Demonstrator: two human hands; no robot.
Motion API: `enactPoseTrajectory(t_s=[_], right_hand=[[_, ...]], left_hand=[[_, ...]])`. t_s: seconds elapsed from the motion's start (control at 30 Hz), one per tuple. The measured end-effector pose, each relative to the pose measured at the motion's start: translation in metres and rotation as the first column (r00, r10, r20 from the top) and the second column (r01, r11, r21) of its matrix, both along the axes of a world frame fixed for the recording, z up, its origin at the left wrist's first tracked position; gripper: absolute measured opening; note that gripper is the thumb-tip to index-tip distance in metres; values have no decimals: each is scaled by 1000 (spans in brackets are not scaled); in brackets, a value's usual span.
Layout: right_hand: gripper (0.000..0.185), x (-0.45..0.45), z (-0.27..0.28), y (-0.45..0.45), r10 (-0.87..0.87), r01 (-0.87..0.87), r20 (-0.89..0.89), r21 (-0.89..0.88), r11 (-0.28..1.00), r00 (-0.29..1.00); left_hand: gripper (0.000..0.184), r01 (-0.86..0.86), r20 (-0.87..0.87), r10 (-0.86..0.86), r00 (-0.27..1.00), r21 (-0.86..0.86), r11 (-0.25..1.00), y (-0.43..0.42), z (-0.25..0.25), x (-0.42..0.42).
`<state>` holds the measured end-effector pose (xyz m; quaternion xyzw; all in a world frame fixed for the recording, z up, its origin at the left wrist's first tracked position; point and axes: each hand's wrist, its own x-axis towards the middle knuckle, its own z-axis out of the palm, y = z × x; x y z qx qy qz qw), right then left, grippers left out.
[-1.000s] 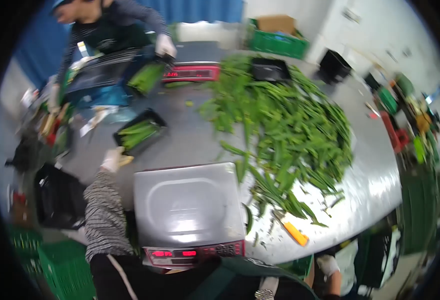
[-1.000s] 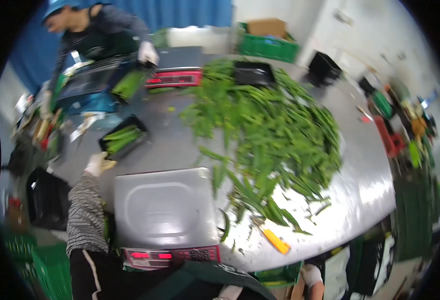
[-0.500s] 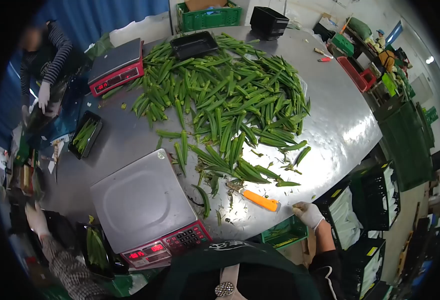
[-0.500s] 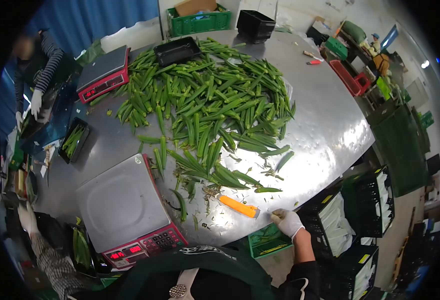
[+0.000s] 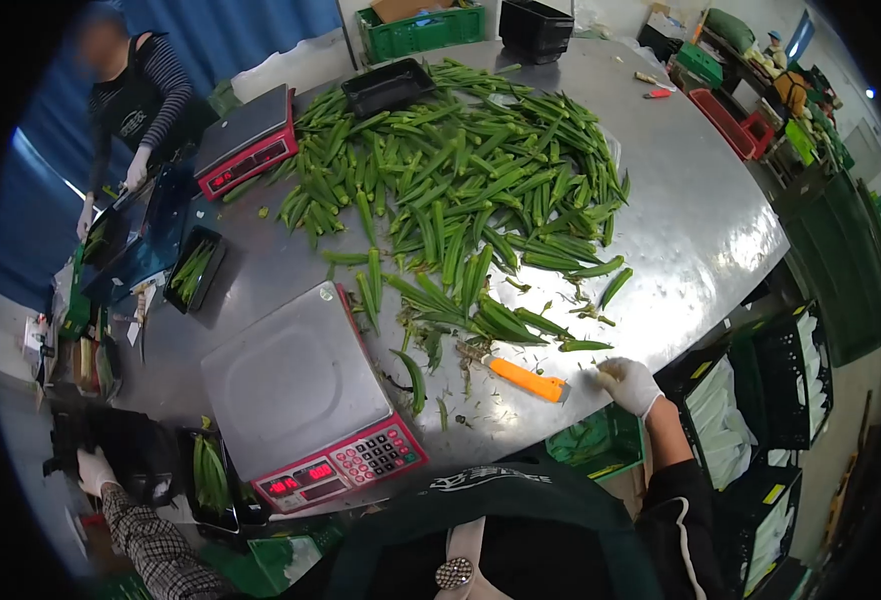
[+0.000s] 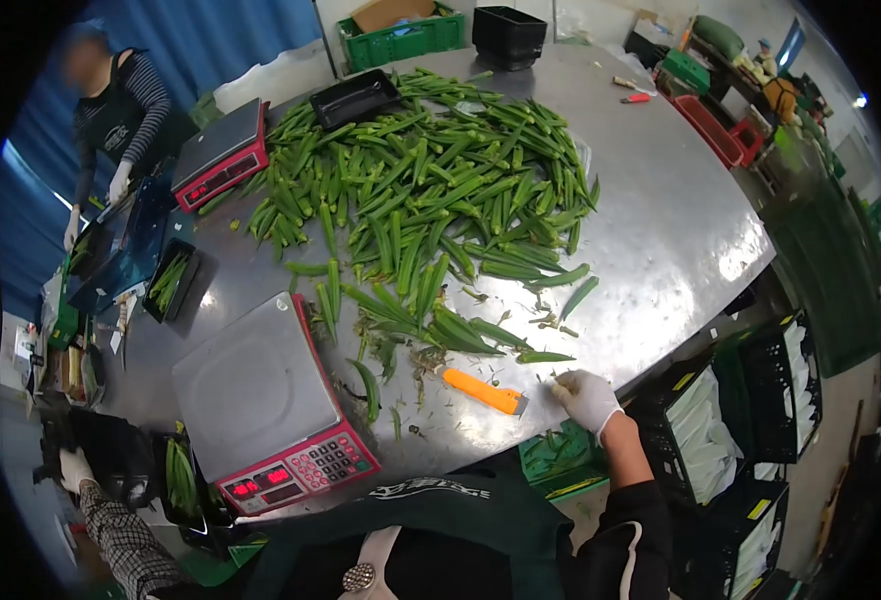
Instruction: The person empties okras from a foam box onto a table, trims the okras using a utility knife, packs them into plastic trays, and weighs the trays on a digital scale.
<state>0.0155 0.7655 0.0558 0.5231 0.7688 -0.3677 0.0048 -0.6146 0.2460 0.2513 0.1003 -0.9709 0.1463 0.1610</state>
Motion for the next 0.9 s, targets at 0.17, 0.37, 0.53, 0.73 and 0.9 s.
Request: enactPoseTrajectory(t_s=[0.17,0.37,0.53,0.73,0.9], right_hand=[[25,-65,0,64,116,-37,-201,359,933,973],[32,-133,-35,138,89,-140,132,448,883,987],[30,-146,-40,158,97,-137,158,264,955,983],[21,-130,-52,168,91,-73,-90,189,979,992],[15,-28,20,143,36,-36,-365,7,999,930]], left_hand=[[26,707,-275,-660,699,405,580,95,-8,94],[28,882,-155,-897,414,314,352,187,-125,240],[59,826,-216,-868,446,473,307,247,-81,319],[39,715,-252,-953,168,697,-58,312,-93,364],[35,604,-236,-971,28,778,-171,351,-126,389]])
